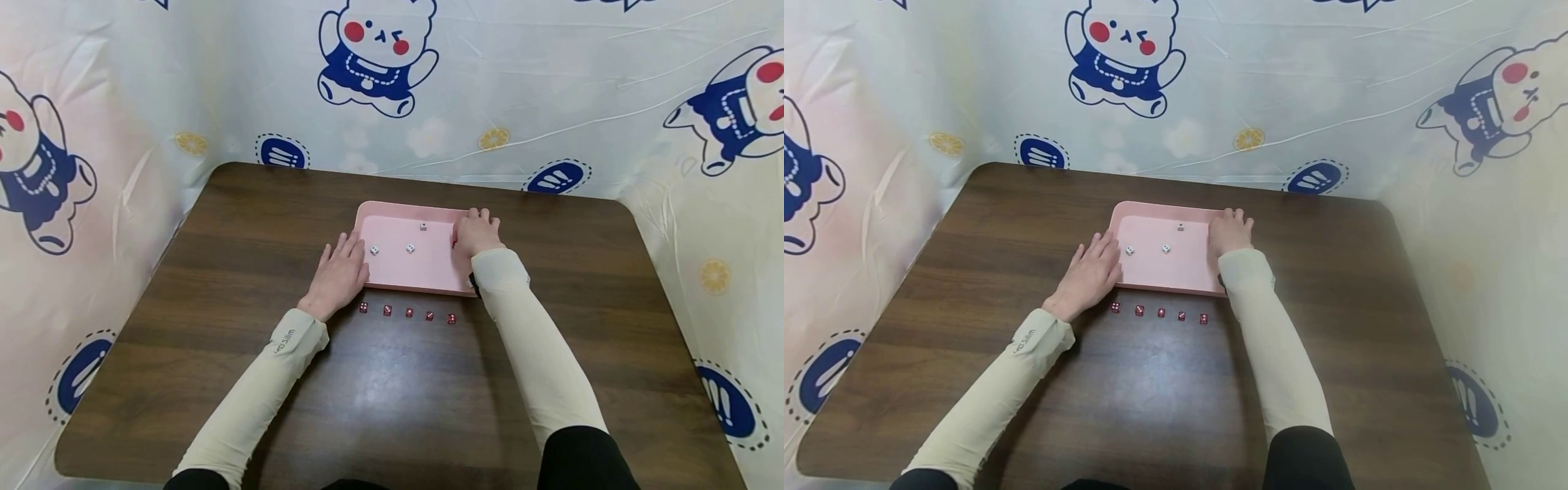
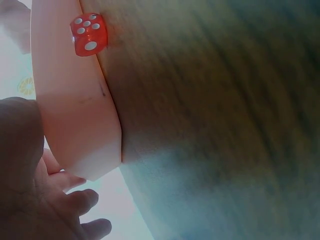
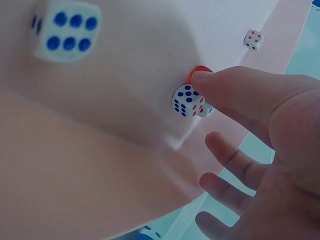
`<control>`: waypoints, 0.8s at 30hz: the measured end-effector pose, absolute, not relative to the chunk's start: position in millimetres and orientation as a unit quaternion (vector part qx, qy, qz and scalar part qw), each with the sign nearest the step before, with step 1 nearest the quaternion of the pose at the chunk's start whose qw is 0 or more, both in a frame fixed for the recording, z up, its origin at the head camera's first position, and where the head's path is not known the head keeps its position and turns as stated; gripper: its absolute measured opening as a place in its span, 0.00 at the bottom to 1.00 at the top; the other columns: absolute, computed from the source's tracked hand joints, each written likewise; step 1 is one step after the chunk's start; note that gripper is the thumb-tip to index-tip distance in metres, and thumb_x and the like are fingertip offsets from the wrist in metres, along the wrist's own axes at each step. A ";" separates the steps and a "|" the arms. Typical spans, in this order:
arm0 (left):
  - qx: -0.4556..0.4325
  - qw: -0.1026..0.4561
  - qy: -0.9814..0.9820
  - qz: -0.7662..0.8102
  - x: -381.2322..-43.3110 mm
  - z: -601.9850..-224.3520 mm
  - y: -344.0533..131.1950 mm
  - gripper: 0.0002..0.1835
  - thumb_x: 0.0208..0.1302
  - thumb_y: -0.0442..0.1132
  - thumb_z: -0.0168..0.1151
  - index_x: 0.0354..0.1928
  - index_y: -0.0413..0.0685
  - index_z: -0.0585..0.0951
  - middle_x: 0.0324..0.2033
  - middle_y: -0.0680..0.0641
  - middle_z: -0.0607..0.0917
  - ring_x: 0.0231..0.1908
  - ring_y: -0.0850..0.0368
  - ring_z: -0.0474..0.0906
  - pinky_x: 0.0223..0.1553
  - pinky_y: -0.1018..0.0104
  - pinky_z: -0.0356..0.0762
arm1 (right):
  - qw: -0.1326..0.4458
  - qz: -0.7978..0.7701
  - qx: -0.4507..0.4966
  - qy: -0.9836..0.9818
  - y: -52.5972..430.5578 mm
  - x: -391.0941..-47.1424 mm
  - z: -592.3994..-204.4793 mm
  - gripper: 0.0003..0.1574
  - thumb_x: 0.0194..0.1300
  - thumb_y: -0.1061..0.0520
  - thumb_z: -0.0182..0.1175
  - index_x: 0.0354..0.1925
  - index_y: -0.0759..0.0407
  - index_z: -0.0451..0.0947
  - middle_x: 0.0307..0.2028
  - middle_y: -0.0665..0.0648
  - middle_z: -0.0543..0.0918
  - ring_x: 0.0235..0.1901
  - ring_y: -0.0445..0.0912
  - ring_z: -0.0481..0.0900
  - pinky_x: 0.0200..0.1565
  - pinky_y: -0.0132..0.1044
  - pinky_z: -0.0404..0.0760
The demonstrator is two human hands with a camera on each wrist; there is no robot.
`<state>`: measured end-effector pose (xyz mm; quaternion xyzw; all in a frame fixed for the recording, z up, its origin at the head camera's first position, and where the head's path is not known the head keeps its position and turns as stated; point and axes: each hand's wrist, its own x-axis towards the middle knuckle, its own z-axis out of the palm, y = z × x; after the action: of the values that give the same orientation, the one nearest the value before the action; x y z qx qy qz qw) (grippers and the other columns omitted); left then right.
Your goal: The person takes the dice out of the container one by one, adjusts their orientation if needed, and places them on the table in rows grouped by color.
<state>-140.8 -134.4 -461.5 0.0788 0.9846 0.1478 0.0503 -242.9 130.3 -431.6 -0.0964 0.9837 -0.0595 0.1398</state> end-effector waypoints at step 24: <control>0.079 0.048 0.984 0.151 -141.1 -462.9 -135.2 0.30 0.73 0.48 0.42 0.72 0.43 0.59 0.76 0.44 0.50 0.76 0.45 0.44 0.72 0.41 0.46 | 0.148 -0.046 -0.100 0.983 127.4 -239.3 -429.7 0.05 0.59 0.56 0.62 0.31 0.56 0.83 0.55 0.65 0.69 0.60 0.61 0.55 0.63 0.63 0.50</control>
<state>-141.1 -135.2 -462.9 0.0789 0.9843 0.1506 0.0480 -239.3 127.4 -429.7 -0.1003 0.9828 -0.0457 0.1483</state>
